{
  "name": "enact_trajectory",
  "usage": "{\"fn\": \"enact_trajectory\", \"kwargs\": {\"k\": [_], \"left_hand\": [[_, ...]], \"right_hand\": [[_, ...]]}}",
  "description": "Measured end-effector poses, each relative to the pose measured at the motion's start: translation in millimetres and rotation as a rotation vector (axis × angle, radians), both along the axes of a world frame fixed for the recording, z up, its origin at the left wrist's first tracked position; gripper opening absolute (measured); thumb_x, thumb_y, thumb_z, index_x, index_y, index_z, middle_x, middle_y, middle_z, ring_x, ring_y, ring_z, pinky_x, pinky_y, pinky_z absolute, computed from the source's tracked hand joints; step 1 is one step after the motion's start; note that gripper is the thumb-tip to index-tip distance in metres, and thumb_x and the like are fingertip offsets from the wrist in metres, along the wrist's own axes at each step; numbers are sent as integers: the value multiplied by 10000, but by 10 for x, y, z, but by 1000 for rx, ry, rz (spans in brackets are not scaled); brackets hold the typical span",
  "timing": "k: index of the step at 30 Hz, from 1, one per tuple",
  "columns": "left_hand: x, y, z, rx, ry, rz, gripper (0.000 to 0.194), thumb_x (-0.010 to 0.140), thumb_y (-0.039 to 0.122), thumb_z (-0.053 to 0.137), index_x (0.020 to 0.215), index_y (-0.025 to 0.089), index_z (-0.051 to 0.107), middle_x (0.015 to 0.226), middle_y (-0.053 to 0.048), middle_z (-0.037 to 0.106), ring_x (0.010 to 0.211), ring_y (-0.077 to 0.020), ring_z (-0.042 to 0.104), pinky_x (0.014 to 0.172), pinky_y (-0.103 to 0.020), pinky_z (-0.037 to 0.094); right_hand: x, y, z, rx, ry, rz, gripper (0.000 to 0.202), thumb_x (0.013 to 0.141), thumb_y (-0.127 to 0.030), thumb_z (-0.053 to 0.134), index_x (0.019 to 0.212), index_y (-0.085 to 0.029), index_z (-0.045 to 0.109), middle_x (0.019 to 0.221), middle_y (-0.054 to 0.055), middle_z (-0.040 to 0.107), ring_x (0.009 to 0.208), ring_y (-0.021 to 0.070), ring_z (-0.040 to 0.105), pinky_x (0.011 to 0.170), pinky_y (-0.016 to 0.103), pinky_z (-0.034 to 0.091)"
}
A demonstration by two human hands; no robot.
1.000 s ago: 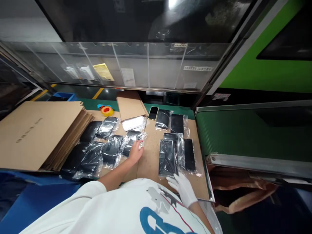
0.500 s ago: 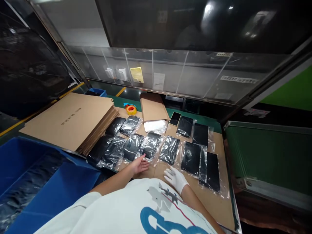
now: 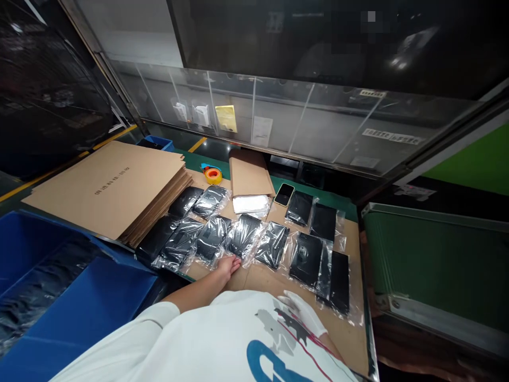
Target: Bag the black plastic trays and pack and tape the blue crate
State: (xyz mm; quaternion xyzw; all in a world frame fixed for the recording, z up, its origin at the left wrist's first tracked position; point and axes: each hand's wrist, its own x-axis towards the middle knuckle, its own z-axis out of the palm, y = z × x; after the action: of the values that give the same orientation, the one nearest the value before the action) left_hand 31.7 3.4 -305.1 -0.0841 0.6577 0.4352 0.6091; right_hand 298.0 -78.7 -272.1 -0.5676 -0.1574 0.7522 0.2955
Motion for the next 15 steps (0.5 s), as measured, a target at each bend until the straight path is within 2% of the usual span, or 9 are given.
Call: {"fn": "enact_trajectory", "kwargs": {"k": [2, 5, 7, 11, 13, 15], "left_hand": [[-72, -23, 4, 11, 60, 43, 110, 867, 107, 588, 808, 143, 502, 687, -6, 610, 567, -69, 626, 607, -177, 542], [-125, -43, 45, 20, 111, 67, 145, 892, 77, 523, 778, 153, 476, 691, -4, 605, 571, -54, 623, 650, -166, 541], [-125, -56, 113, 24, 102, 39, 154, 889, 57, 497, 763, 146, 487, 705, -29, 620, 605, -79, 644, 673, -191, 550], [-128, -147, 288, 21, 51, -73, 120, 879, 89, 495, 775, 136, 532, 697, -55, 631, 609, -133, 659, 627, -235, 559], [-153, -239, 319, 12, 59, -107, 104, 891, 123, 479, 810, 153, 535, 658, -23, 608, 543, -115, 627, 588, -225, 550], [-176, -359, 293, -24, 102, -107, 97, 866, 126, 499, 780, 163, 526, 635, -8, 600, 526, -113, 622, 552, -209, 537]], "right_hand": [[28, 18, 39, -82, 30, -80, 466, 508, -488, 791, 884, -256, 644, 932, 66, 706, 968, 300, 664, 866, 443, 508], [134, 111, 158, -36, -4, -109, 489, 549, -447, 792, 945, -220, 616, 956, 89, 708, 920, 270, 679, 832, 405, 513], [297, 242, 336, 54, -61, -148, 486, 603, -434, 780, 998, -215, 602, 985, 88, 705, 895, 245, 683, 804, 375, 515], [915, 655, 951, 376, -142, -349, 479, 677, -417, 743, 1086, -233, 574, 1055, 82, 688, 909, 232, 674, 820, 385, 523], [1364, 908, 1290, 527, -164, -487, 473, 683, -403, 723, 1102, -262, 556, 1161, 63, 644, 927, 226, 670, 848, 406, 530], [1896, 1167, 1567, 561, -290, -648, 430, 705, -359, 690, 1102, -293, 539, 1246, 36, 584, 952, 208, 664, 860, 414, 539]]}}
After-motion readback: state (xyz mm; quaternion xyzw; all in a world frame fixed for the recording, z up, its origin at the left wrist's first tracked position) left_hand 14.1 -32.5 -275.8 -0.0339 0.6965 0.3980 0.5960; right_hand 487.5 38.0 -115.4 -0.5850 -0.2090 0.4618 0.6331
